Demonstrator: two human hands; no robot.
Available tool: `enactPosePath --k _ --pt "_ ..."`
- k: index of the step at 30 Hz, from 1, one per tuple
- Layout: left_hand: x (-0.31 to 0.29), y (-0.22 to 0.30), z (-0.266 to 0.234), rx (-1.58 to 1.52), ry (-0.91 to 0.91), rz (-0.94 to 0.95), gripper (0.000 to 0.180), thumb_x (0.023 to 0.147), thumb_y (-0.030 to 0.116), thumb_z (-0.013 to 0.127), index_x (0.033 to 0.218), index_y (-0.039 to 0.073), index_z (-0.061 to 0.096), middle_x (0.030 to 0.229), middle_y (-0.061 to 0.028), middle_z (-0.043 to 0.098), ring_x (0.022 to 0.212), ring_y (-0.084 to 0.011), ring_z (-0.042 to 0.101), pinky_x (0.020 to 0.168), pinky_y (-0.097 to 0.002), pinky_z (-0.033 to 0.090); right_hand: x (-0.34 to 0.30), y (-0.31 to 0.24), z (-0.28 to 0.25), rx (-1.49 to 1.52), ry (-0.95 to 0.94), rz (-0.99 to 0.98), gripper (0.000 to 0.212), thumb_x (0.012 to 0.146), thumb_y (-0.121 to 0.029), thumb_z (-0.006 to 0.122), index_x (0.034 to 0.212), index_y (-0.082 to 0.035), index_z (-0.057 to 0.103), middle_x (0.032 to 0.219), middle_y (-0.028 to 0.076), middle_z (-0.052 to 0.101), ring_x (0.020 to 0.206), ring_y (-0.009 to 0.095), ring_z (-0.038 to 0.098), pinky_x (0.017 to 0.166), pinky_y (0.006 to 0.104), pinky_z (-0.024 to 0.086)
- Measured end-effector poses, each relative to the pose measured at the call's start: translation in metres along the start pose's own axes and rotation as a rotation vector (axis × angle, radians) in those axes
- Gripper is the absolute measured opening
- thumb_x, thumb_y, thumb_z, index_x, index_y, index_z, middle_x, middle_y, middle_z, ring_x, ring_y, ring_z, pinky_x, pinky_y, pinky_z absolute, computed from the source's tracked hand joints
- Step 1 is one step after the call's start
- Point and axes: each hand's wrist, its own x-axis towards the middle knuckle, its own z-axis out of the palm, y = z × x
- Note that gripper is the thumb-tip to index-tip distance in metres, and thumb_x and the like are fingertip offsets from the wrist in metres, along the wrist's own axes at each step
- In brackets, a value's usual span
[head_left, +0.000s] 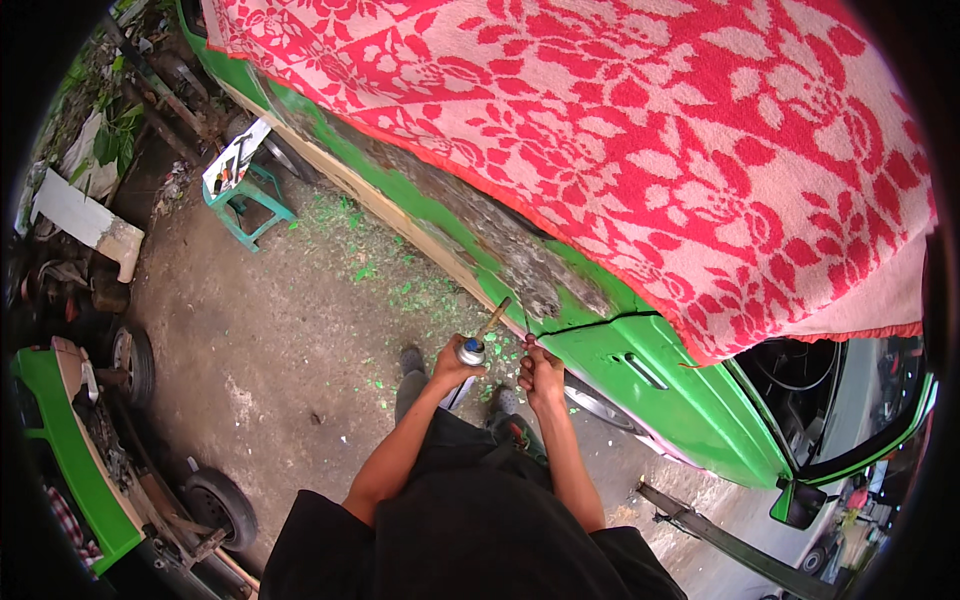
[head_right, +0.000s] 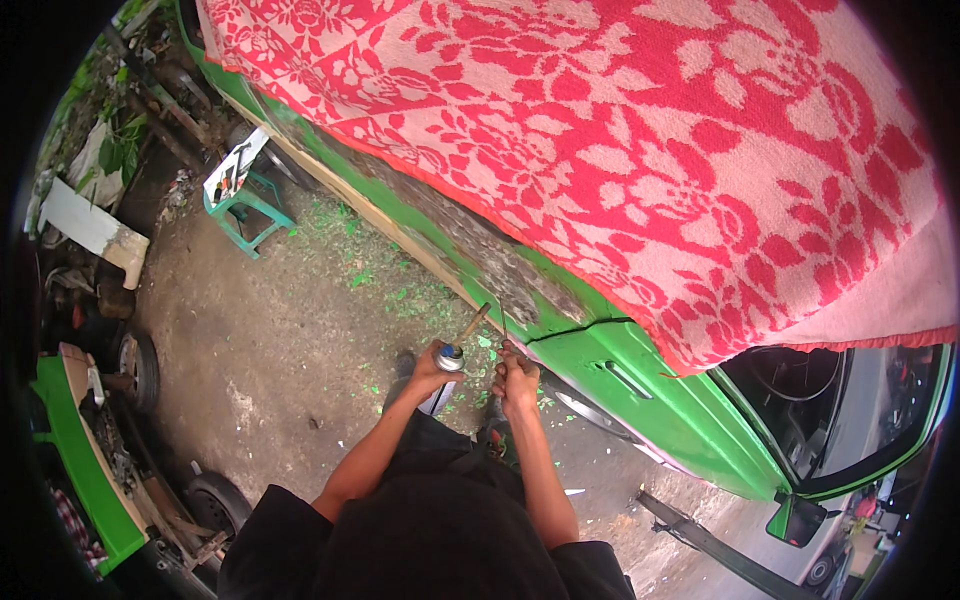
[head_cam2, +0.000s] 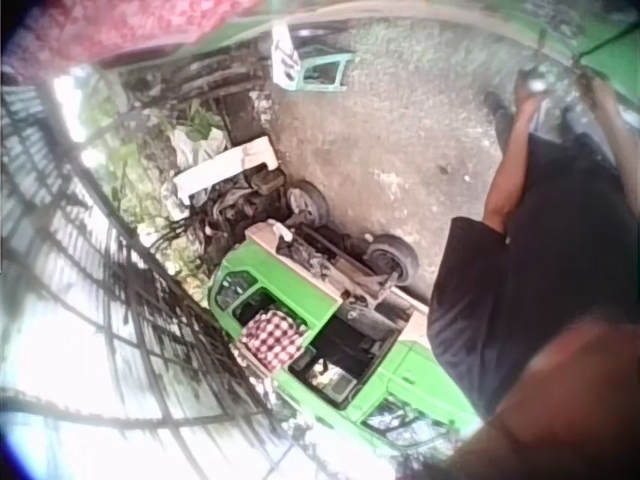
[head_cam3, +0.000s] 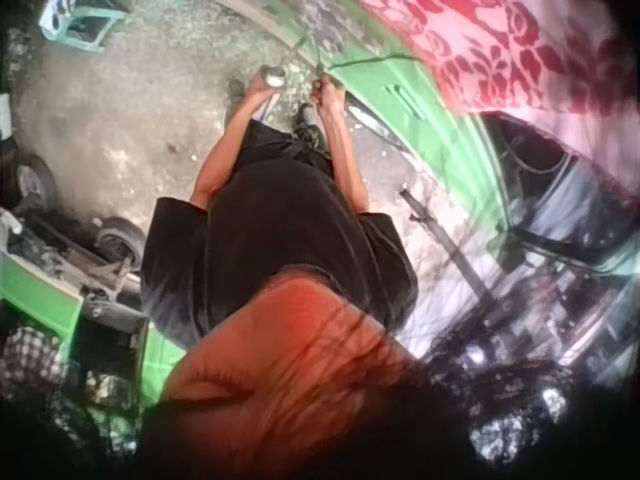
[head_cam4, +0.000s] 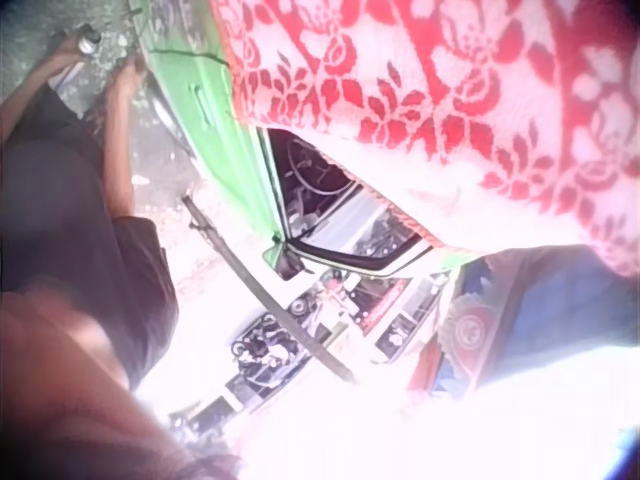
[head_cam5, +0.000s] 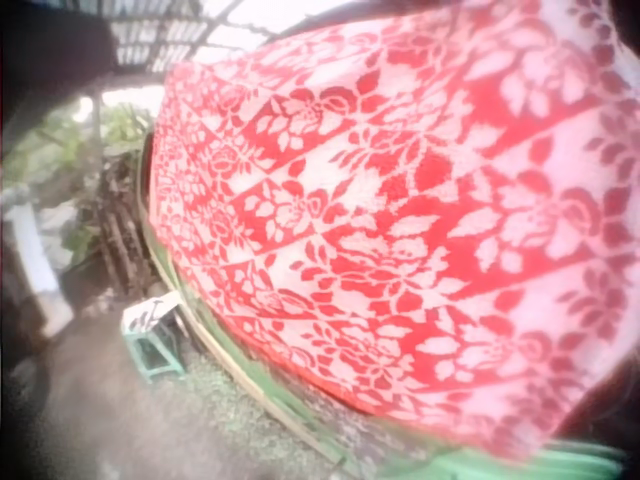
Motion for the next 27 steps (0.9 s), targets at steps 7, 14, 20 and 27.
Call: enactPosePath --k 7,14,20,27 --pt "-0.001 0.003 0.004 -0.005 -0.015 -0.018 0.060 0.054 0.013 0.088 0.102 0.005 0.054 0.093 -0.0074 0.064 0.086 -0.0172 0.062 0.078 -0.0332 0.050 -0.004 0.007 -0.004 -0.016 -0.004 -0.043 0.017 0.096 -0.009 0.051 0.111 -0.003 0.056 0.067 0.000 0.046 0.046 0.006 0.034 0.039 0.0236 0.027" --pt "-0.007 0.010 0.005 -0.049 0.000 -0.034 0.058 0.056 0.008 0.088 0.103 0.005 0.054 0.093 -0.0055 0.063 0.088 -0.0151 0.060 0.078 -0.0315 0.050 0.010 0.017 -0.003 0.073 -0.071 -0.011 0.009 0.097 -0.010 0.053 0.103 -0.005 0.056 0.071 0.000 0.046 0.051 0.007 0.034 0.044 0.0233 0.028" --pt "-0.004 0.011 0.011 -0.033 -0.009 -0.039 0.056 0.056 0.005 0.087 0.102 0.005 0.055 0.093 -0.0043 0.063 0.088 -0.0139 0.060 0.078 -0.0310 0.049 0.023 0.020 -0.010 0.120 -0.134 0.019 0.009 0.096 -0.008 0.053 0.104 -0.008 0.058 0.074 0.000 0.049 0.051 0.006 0.036 0.043 0.0212 0.028" --pt "0.000 0.009 0.009 -0.031 -0.013 -0.031 0.059 0.056 0.005 0.088 0.104 0.005 0.053 0.091 -0.0045 0.063 0.087 -0.0135 0.060 0.078 -0.0305 0.049 0.006 0.011 -0.003 0.167 -0.081 0.000 0.010 0.097 -0.009 0.052 0.102 -0.003 0.056 0.070 -0.001 0.044 0.050 0.007 0.034 0.044 0.0228 0.028"
